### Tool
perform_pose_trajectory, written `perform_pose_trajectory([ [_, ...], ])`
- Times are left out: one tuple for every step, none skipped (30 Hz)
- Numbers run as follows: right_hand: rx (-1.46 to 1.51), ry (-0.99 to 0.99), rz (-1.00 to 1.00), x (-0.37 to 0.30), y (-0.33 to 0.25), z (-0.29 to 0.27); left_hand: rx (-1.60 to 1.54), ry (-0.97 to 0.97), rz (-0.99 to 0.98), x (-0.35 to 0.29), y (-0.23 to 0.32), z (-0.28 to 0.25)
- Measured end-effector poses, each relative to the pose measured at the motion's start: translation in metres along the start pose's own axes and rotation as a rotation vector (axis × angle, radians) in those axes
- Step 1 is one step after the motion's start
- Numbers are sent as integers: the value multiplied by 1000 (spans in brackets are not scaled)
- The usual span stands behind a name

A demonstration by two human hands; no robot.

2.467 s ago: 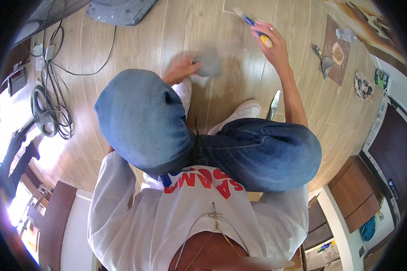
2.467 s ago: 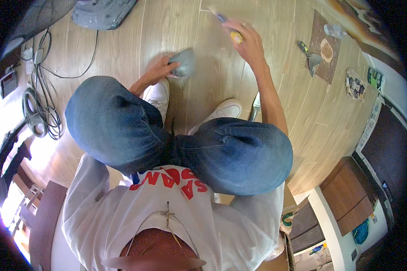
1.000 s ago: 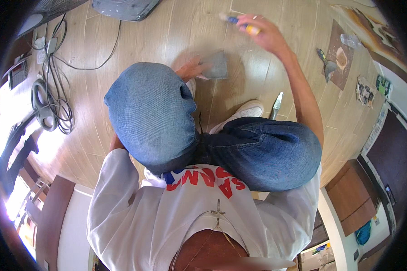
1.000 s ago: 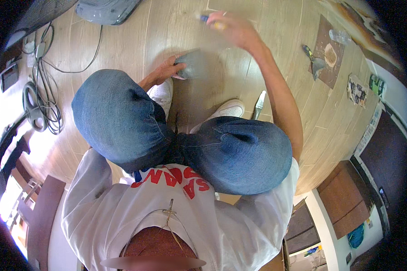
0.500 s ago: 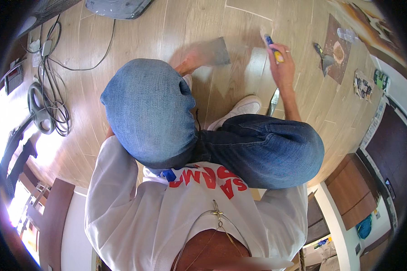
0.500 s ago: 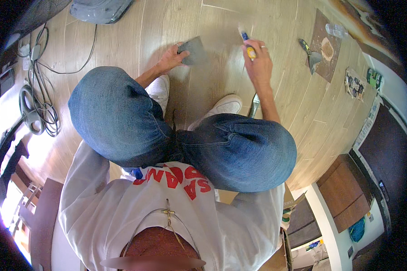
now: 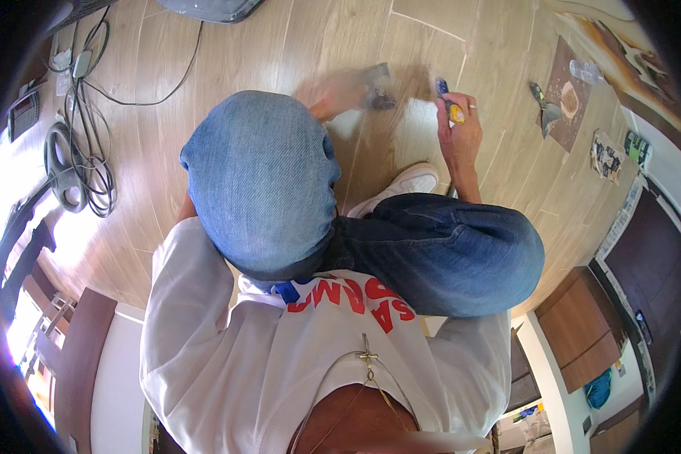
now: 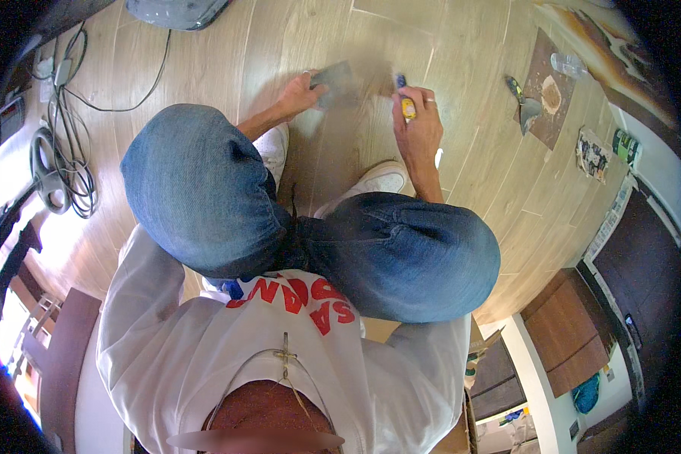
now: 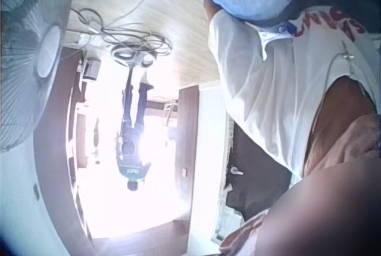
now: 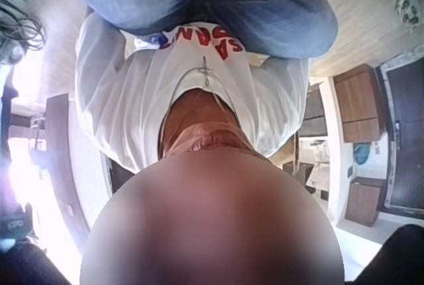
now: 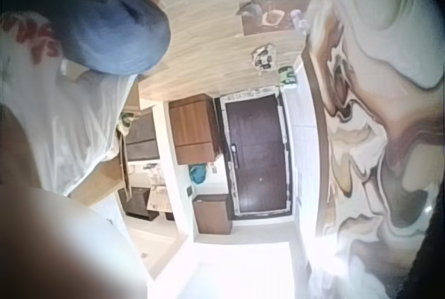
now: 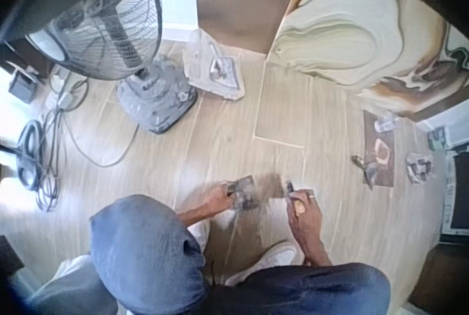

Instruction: The person is applying grout to the gaps between floor tiles. They use a trowel to scoop grout and a smaller tool to push it into the joints, then wipe the excess with a sponge.

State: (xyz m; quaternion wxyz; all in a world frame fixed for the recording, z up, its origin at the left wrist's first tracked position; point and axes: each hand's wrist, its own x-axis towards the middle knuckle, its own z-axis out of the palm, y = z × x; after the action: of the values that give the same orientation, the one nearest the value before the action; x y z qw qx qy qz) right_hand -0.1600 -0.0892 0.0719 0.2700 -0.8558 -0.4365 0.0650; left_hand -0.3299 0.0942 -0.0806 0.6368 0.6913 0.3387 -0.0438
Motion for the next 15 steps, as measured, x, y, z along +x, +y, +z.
perform_pose_trajectory([
  [-63, -21, 69, -2, 3, -5, -104, -26, -39, 0, 2, 1],
  [-72, -67, 132, -9, 13, 1, -171, -44, -77, -2, 2, 1],
  [-86, -88, 116, -20, 19, 3, -238, -78, -109, -6, 14, 2],
  [-91, -112, 95, -29, 17, 10, -302, -102, -145, -11, 21, 1],
  [-96, -135, 74, -36, 15, 15, -287, -105, -137, -13, 25, 2],
  [-11, -123, 28, -38, 6, 23, -269, -103, -135, -18, 26, 1],
  [53, -163, 25, -36, -5, 25, -255, -98, -135, -22, 24, 1],
  [115, -201, 23, -33, -17, 25, -226, -83, -88, -22, 15, 6],
  [179, -236, 8, -26, -23, 24, -195, -57, -35, -18, -1, 10],
  [251, -163, -12, -23, -19, 23, -146, -51, 3, -14, -6, 10],
  [244, -113, 37, -20, -13, 13, -97, -46, 47, -8, -10, 12],
  [239, -69, 92, -15, -8, -3, -27, -55, 68, -7, -14, 12],
  [236, -37, 147, -14, -2, -17, 36, -60, 78, -11, -19, 12],
  [209, -48, 223, -16, 13, -20, 101, -51, 27, -21, -29, 6],
  [130, -24, 304, -19, 27, -38, 147, -76, 25, -17, -27, 9],
])
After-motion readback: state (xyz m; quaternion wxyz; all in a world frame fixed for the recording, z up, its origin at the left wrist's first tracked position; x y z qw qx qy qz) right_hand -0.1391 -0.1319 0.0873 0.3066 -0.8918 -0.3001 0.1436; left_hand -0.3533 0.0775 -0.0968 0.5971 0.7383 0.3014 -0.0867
